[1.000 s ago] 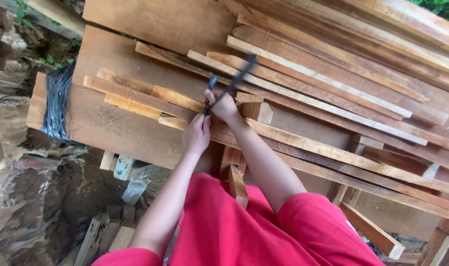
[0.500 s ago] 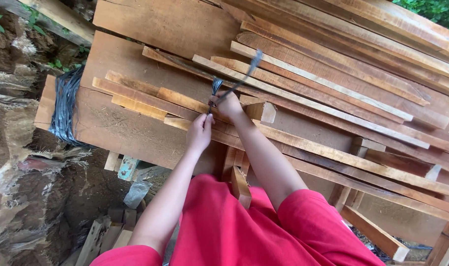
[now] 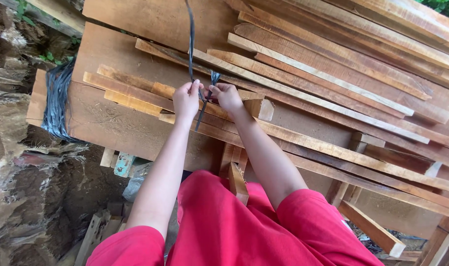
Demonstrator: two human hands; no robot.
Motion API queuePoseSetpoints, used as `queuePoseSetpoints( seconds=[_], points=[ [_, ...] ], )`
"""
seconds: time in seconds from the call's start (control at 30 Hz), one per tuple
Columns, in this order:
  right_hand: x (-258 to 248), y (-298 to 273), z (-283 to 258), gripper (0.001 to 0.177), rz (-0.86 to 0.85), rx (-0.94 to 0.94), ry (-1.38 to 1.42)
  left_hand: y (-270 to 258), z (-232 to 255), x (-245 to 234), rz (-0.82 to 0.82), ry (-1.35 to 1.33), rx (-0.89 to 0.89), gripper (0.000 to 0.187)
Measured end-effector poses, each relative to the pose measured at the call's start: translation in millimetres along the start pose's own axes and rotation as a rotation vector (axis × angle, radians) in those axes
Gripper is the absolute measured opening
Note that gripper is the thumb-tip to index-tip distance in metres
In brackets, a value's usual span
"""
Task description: Organizing wooden components and securing them into bundles using plastic ties.
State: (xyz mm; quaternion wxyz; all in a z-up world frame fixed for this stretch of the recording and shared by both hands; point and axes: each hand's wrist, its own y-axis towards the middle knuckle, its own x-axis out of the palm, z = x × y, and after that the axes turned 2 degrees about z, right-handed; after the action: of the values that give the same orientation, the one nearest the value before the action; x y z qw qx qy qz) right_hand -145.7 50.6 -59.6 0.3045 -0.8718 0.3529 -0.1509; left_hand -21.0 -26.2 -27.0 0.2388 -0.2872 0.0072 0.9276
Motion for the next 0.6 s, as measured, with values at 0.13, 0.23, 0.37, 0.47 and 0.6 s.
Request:
queuePoseSetpoints(
  seconds=[0.13, 0.23, 0.37, 0.47, 0.6],
  points=[
    [2, 9, 5, 0.019, -0.046, -0.069, 0.098, 12, -12, 7, 0.013, 0.057, 0.016, 0.027],
    [3, 12, 13, 0.019, -0.074, -0.089, 0.076, 14, -11, 7, -0.001, 0.060, 0.005, 0.023],
    [2, 7, 10, 0.017, -0.076, -0.112, -0.010, 19, 0, 9, -0.037, 0.086, 0.037, 0.025],
    [1, 7, 3, 0.021, -0.091, -0.079, -0.138, 23, 8, 10, -0.052, 0.097, 0.079, 0.027],
    [-5, 0, 12, 0.023, -0.220, -0.254, -0.387, 21, 18, 4, -0.132, 0.042, 0.091, 0.029]
  ],
)
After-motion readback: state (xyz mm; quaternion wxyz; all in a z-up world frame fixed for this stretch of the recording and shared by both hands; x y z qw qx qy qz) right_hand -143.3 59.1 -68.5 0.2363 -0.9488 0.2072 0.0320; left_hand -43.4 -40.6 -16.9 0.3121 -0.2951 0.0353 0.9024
